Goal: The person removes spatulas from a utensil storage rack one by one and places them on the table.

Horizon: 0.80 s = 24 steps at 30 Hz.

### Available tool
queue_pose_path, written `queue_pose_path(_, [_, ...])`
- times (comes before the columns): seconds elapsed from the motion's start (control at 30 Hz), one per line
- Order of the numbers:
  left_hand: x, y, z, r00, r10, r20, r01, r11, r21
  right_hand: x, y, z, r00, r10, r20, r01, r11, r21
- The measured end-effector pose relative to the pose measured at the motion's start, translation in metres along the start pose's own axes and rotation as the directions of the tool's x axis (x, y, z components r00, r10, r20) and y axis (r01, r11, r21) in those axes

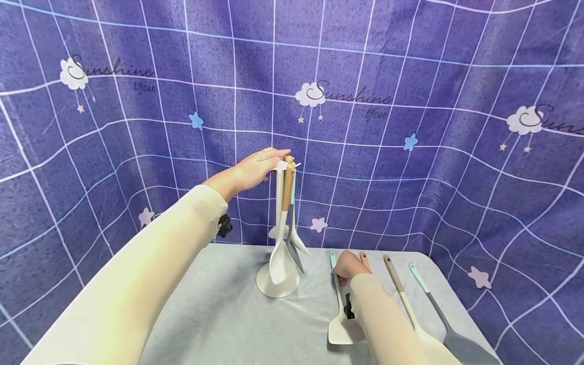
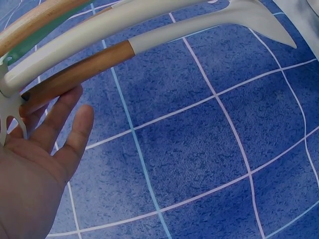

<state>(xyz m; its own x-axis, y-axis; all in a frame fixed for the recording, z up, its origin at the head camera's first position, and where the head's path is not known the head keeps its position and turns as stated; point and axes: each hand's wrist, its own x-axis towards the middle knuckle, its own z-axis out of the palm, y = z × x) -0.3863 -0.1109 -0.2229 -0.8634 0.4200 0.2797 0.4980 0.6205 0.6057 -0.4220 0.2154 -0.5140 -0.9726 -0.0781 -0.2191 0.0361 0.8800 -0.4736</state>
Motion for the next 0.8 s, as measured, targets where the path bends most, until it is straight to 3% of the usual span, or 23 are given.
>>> queue_pose_path(0.17, [0.000, 0.000, 0.000, 1.000, 0.005, -0.001, -0.005, 1.000, 0.000, 0.000, 0.000, 0.001, 1.000, 0.018, 0.018, -0.019, 0.998, 0.068])
queue_pose_path(0.43, [0.000, 0.001, -0.001, 1.000, 0.005, 0.000, -0.005, 1.000, -0.005, -0.008, -0.003, -0.003, 0.999, 0.010, 0.040, -0.011, 0.999, 0.030])
queue_pose_path(0.67, [-0.001, 0.000, -0.001, 1.000, -0.003, 0.004, 0.003, 1.000, 0.013, -0.015, -0.013, -0.028, 1.000, 0.006, 0.026, -0.006, 1.000, 0.026])
queue_pose_path(0.8, [0.000, 0.001, 0.000, 1.000, 0.011, 0.003, -0.011, 1.000, 0.022, -0.019, -0.029, -0.051, 0.996, -0.087, -0.017, 0.088, 0.996, 0.018])
